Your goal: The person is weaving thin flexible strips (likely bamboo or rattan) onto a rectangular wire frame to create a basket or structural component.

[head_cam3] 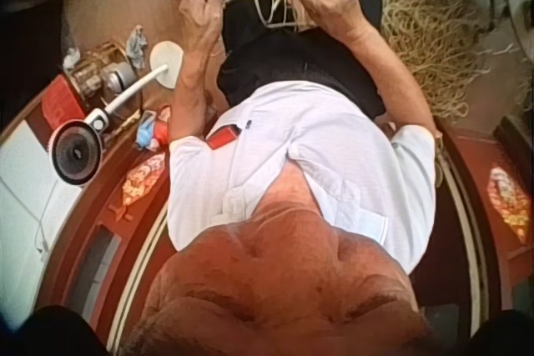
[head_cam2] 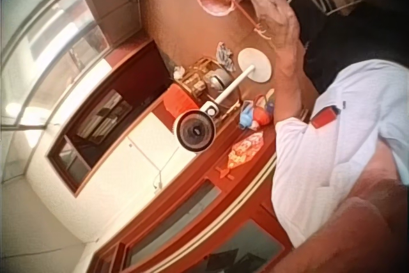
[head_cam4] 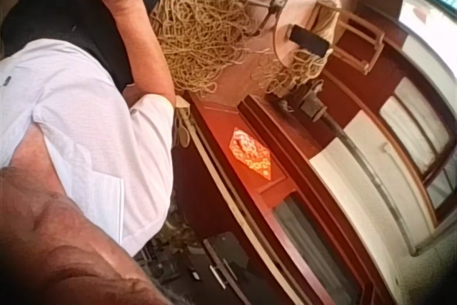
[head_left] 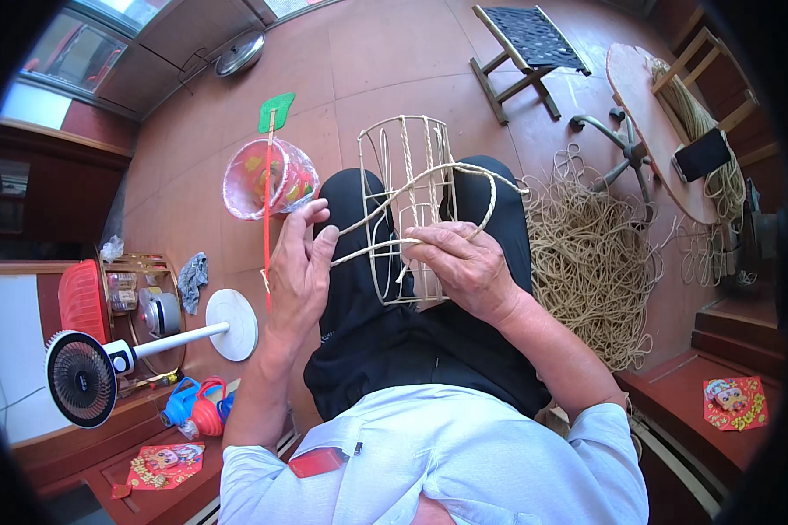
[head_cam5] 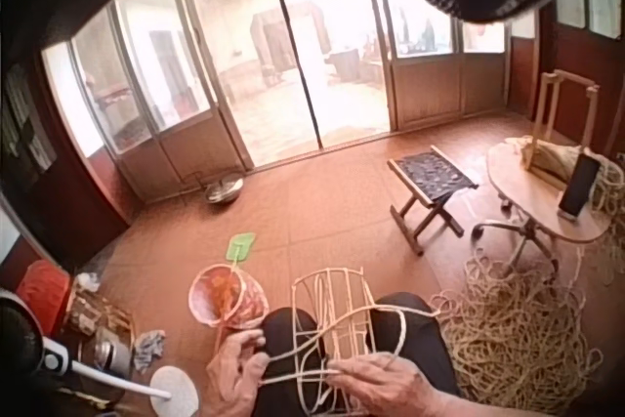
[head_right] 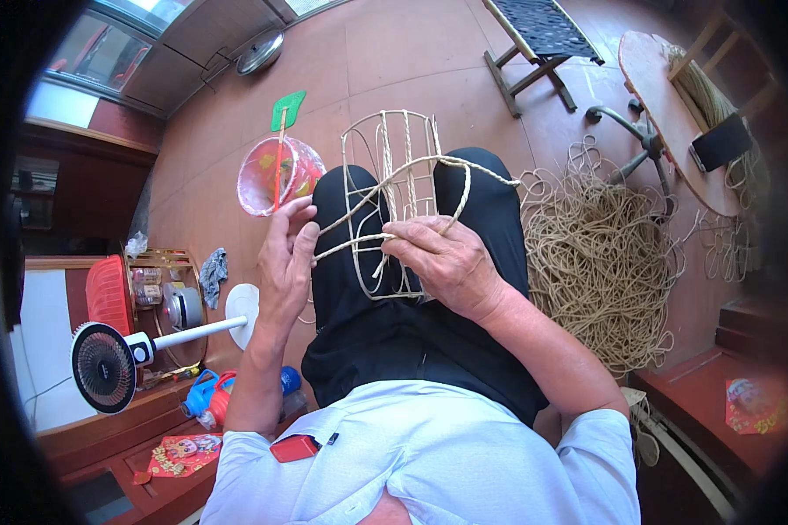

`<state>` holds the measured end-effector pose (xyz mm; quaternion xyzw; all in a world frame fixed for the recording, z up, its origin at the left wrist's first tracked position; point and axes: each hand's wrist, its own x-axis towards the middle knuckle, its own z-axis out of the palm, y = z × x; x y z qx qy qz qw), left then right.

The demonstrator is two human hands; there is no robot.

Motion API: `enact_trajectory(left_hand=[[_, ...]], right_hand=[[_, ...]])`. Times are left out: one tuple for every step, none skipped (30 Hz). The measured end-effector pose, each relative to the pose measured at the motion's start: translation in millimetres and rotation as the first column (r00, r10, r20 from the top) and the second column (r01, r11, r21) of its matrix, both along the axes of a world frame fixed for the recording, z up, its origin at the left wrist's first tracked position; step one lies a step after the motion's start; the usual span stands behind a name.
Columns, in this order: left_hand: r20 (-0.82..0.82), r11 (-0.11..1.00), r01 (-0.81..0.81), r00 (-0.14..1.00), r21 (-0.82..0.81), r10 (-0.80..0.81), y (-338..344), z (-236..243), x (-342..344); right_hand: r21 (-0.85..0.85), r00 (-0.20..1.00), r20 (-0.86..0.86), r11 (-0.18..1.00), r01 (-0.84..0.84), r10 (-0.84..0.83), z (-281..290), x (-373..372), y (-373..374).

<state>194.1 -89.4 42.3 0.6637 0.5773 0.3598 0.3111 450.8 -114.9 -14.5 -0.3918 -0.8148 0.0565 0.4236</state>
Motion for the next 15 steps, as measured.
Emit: enact_trajectory(left_hand=[[0.033, 0.998, -0.028, 0.999, -0.051, 0.03, 3, -2, 1], [0.033, 0.998, -0.034, 0.999, -0.045, 0.035, 4, -6, -1], [0.033, 0.989, 0.069, 0.997, -0.13, -0.065, 6, -12, -8], [0.039, 0.961, 0.171, 0.985, -0.216, -0.167, 8, -16, -15], [0.034, 0.961, 0.177, 0.984, -0.214, -0.174, 8, -19, -22], [-0.069, 0.976, 0.104, 0.99, -0.189, -0.119, 3, -21, -32], [-0.168, 0.987, 0.037, 0.984, -0.158, -0.063, 1, -24, -44], [-0.169, 0.997, -0.022, 0.986, -0.075, 0.009, 3, -30, -62], [-0.164, 0.997, -0.082, 0.983, 0.009, 0.083, 7, -37, -88], [-0.206, 0.991, -0.12, 0.97, 0.066, 0.131, 13, -46, -120], [-0.248, 0.978, -0.162, 0.95, 0.13, 0.19, 18, -53, -158], [-0.374, 0.958, -0.255, 0.882, 0.135, 0.287, 21, -62, -203], [-0.491, 0.926, -0.345, 0.787, 0.152, 0.373, 23, -68, -238], [-0.493, 0.928, -0.34, 0.787, 0.154, 0.37, 25, -70, -252], [-0.517, 0.904, -0.399, 0.748, 0.154, 0.417, 27, -68, -258]], right_hand=[[0.0, 1.0, -0.001, 1.0, -0.002, 0.002, -1, 0, 1], [-0.011, 1.0, -0.005, 1.0, 0.0, 0.0, -3, 0, 1], [-0.006, 1.0, -0.007, 1.0, 0.003, -0.003, -3, 1, 1], [-0.012, 1.0, -0.002, 1.0, 0.006, -0.006, -4, 1, 0], [-0.018, 1.0, 0.001, 1.0, 0.01, -0.01, -4, 1, 1], [-0.02, 1.0, -0.006, 1.0, 0.016, -0.016, -4, 1, 0], [-0.009, 1.0, -0.008, 1.0, 0.014, -0.014, -3, 1, 0], [0.001, 1.0, -0.01, 1.0, 0.012, -0.012, -3, 2, 0], [0.0, 1.0, -0.016, 1.0, 0.019, -0.019, -3, 1, 0], [0.004, 1.0, -0.021, 1.0, 0.016, -0.016, -3, 1, 0], [0.011, 1.0, -0.03, 1.0, 0.005, -0.004, -3, 1, 1], [0.017, 0.999, -0.036, 1.0, 0.005, -0.005, -3, 1, 2], [0.018, 1.0, -0.028, 1.0, -0.01, 0.011, -3, -1, 3], [0.016, 1.0, -0.016, 1.0, -0.022, 0.022, -4, -1, 3], [0.018, 1.0, -0.019, 1.0, -0.019, 0.019, -4, -1, 3]])
